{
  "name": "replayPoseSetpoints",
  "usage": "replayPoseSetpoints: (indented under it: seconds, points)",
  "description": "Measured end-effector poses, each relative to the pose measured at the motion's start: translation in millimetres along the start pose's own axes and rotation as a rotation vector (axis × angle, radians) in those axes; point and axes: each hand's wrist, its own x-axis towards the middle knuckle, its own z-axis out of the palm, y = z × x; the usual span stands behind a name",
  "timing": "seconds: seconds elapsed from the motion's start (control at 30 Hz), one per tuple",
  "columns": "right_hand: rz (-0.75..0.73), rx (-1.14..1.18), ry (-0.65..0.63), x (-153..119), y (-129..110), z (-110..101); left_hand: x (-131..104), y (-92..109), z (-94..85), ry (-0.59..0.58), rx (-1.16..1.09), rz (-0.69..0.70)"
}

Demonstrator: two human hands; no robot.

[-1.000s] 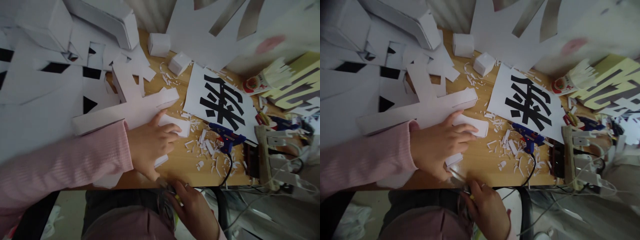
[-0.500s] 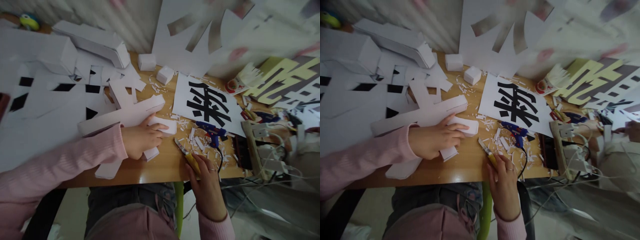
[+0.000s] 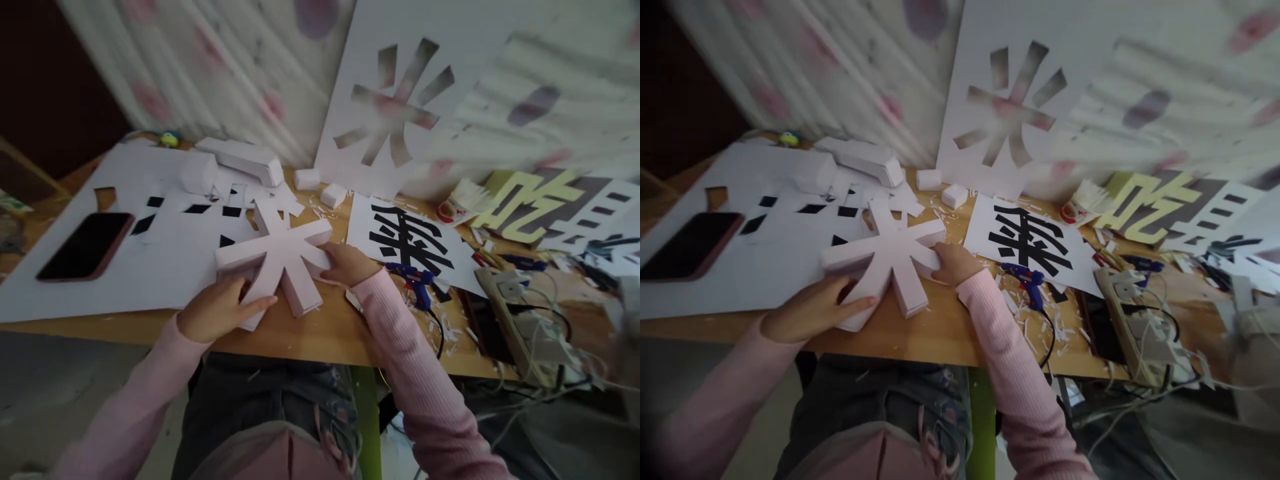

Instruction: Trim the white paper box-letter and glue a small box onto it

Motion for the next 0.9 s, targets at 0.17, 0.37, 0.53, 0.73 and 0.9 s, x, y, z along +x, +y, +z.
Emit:
replayPoseSetpoints:
  seconds: [0.17, 0.37, 0.53, 0.73, 0.9]
  points:
    - [-0.04, 0.018, 0.226, -33.2, -1.1, 2.1, -2.1, 14.1, 7.8, -0.039, -0.134, -0.022]
    - [-0.051, 0.057, 0.61, -45.0, 2.4, 29.5, 10.1, 19.0, 31.5, 0.355, -0.07, 0.345]
    - [-0.063, 0.084, 0.73, -61.3, 7.5, 41.7, 17.5, 20.7, 50.3, 0.406, 0.048, 0.394]
    - [0.011, 0.162, 0.874, -118.1, -21.2, -24.3, 8.7, 16.0, 55.8, 0.351, 0.149, 0.371]
    - [-0.239, 0.274, 0.969, -79.6, -95.7, -89.0, 6.0, 8.9, 58.2, 0.324, 0.22, 0.293]
